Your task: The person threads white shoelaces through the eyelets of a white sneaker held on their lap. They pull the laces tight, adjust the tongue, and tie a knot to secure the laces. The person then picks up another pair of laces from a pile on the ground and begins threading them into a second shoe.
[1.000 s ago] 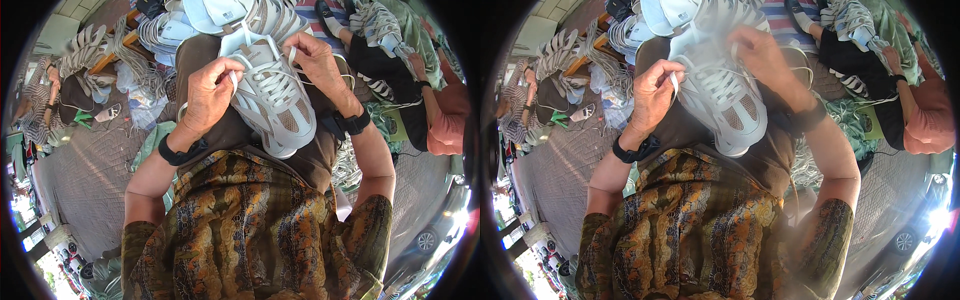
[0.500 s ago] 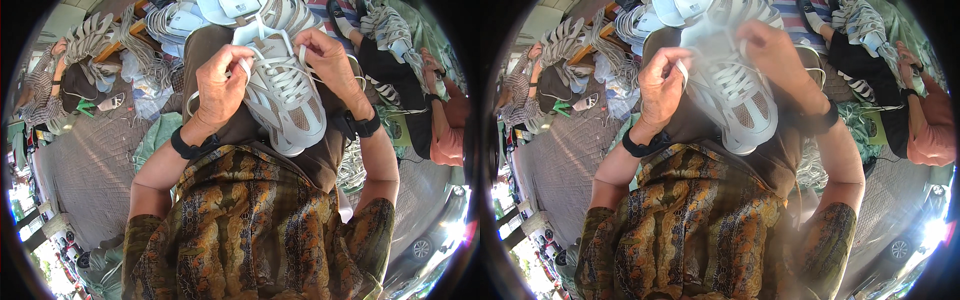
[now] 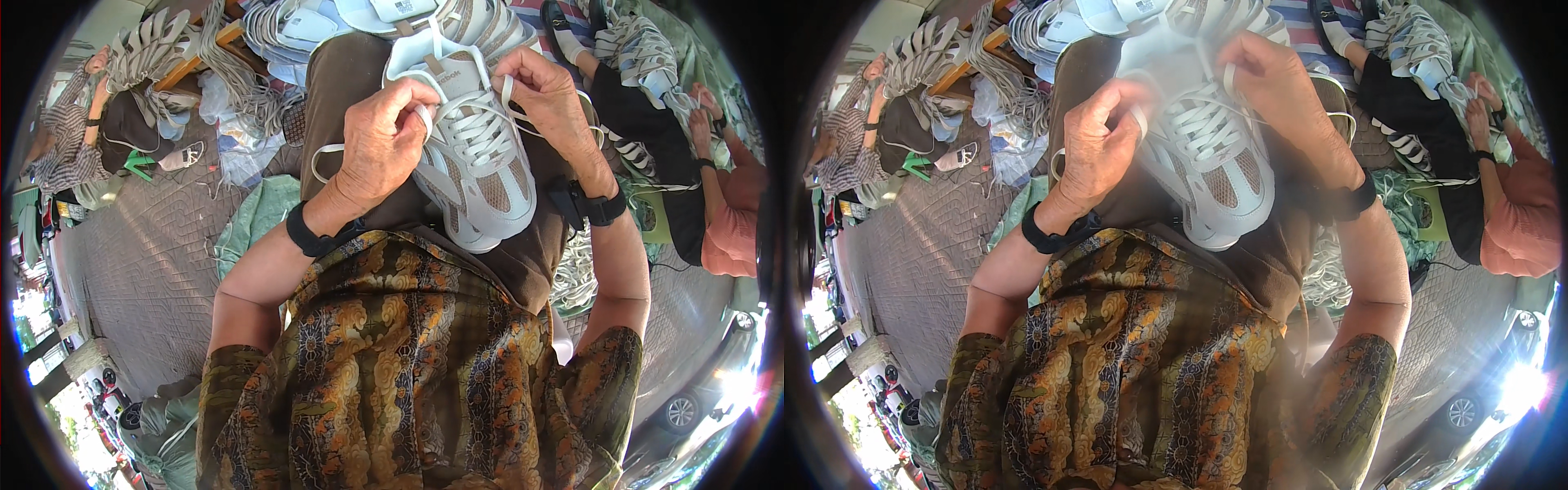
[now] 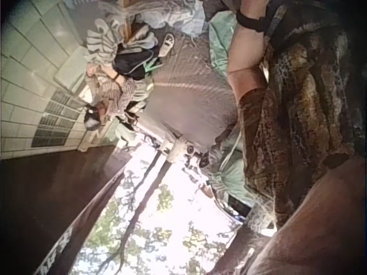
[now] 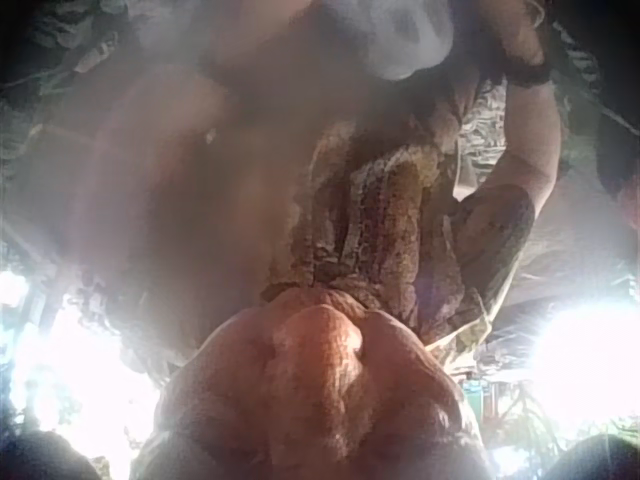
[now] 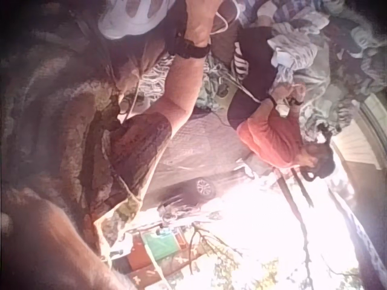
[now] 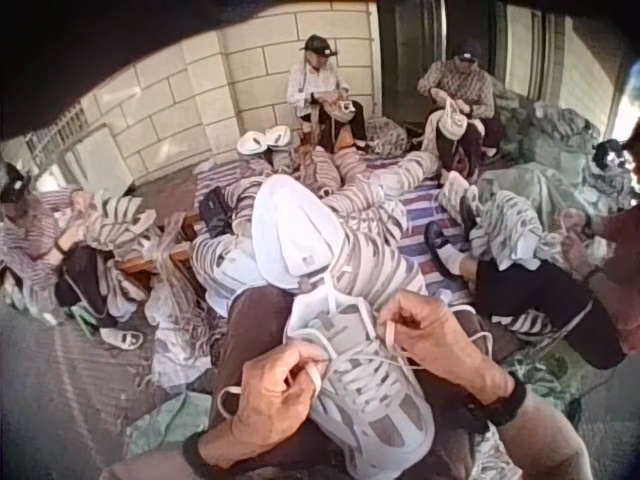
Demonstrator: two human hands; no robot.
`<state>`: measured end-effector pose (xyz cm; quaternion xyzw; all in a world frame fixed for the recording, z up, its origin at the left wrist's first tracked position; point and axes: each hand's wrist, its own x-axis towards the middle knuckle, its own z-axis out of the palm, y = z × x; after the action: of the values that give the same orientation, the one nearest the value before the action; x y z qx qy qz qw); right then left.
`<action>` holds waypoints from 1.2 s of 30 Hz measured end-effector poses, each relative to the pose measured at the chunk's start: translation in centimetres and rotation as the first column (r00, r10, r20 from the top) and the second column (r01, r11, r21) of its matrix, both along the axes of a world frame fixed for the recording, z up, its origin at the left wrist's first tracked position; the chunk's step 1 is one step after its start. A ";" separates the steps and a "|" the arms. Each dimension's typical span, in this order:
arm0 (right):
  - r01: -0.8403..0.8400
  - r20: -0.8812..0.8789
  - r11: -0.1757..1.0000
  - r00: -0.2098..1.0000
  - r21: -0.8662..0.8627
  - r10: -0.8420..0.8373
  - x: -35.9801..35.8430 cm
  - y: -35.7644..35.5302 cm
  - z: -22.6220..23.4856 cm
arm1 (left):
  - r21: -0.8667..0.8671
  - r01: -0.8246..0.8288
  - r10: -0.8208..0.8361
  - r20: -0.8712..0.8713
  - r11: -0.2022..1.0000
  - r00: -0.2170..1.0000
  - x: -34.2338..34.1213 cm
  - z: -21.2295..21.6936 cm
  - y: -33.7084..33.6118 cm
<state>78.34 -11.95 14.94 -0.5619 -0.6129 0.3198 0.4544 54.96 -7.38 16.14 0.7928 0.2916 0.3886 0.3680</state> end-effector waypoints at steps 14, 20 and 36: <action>-0.087 0.288 0.995 0.955 0.048 0.069 0.5 0.2 2.0 | 0.009 0.176 -0.171 -0.188 0.984 0.967 1.4 1.4 2.5; -0.214 0.641 0.914 0.765 0.345 -0.063 -1.2 0.3 3.3 | 0.166 0.247 -0.148 -0.456 0.955 0.878 1.4 2.4 2.4; -0.387 0.758 0.919 0.621 0.078 0.198 0.8 2.4 5.6 | 0.045 0.561 -0.405 -0.645 0.827 0.648 2.0 5.3 7.2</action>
<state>79.10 -9.54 20.50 -0.4769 -0.8598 0.0613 0.1720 56.98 -0.18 21.48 0.9613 0.1210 0.0307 0.2457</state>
